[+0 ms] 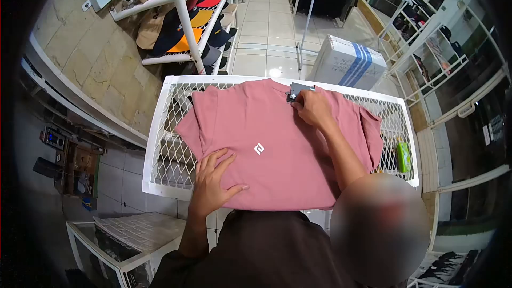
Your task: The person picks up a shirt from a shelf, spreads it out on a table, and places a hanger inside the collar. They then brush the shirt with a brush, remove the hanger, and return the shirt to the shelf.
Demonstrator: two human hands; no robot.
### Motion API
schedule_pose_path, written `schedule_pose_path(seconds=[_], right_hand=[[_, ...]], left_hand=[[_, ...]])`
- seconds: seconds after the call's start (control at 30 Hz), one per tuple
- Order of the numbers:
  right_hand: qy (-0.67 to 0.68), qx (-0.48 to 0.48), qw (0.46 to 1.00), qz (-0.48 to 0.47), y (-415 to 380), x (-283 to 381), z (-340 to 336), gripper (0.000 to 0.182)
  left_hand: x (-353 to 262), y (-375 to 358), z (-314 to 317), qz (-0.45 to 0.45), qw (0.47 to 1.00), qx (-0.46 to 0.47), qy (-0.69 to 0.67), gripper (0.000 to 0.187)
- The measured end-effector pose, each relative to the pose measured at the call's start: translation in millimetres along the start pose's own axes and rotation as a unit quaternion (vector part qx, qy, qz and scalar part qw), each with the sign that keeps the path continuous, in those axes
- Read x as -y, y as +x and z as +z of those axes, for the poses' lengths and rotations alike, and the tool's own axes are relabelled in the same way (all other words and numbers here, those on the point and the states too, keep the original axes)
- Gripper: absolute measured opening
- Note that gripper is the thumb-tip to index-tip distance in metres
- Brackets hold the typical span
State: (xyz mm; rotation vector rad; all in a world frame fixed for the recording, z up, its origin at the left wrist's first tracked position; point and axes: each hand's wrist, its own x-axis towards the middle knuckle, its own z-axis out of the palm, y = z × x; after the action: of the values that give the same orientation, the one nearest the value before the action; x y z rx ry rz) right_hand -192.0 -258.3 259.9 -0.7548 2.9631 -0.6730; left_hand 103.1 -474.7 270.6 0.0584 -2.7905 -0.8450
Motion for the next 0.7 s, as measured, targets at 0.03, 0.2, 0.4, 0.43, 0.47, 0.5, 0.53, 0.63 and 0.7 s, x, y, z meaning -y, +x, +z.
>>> schedule_pose_path(seconds=[0.03, 0.2, 0.4, 0.43, 0.47, 0.5, 0.53, 0.63, 0.7], right_hand=[[-0.020, -0.016, 0.999, -0.040, 3, -7, 6, 0.024], [-0.099, -0.040, 0.988, -0.115, 5, -4, 3, 0.019], [-0.015, -0.008, 0.993, -0.117, 14, 10, -36, 0.017], [0.042, -0.017, 0.993, -0.112, 25, 8, -41, 0.018], [0.101, -0.027, 0.989, -0.106, 35, 8, -47, 0.019], [0.101, -0.032, 0.989, -0.107, 43, 9, -54, 0.019], [0.102, -0.035, 0.988, -0.110, 50, 12, -63, 0.020], [0.085, -0.121, 0.977, -0.151, 57, 29, -95, 0.016], [0.081, -0.238, 0.948, -0.195, 51, 45, -118, 0.015]], left_hand=[[-1, 1, 0, -0.003, 1.000, -0.001, 0.004, 0.078], [-9, 6, 12, -0.040, 0.999, -0.019, 0.020, 0.076], [-15, 8, 17, -0.039, 0.996, -0.058, 0.064, 0.066], [-14, 8, 17, -0.033, 0.996, -0.061, 0.061, 0.065], [-14, 7, 17, -0.026, 0.996, -0.064, 0.059, 0.064], [-14, 6, 17, -0.021, 0.996, -0.066, 0.060, 0.064], [-15, 5, 18, -0.022, 0.995, -0.071, 0.066, 0.064], [-13, 4, 19, -0.010, 0.994, -0.082, 0.074, 0.062], [-13, 1, 21, -0.001, 0.994, -0.085, 0.075, 0.061]])
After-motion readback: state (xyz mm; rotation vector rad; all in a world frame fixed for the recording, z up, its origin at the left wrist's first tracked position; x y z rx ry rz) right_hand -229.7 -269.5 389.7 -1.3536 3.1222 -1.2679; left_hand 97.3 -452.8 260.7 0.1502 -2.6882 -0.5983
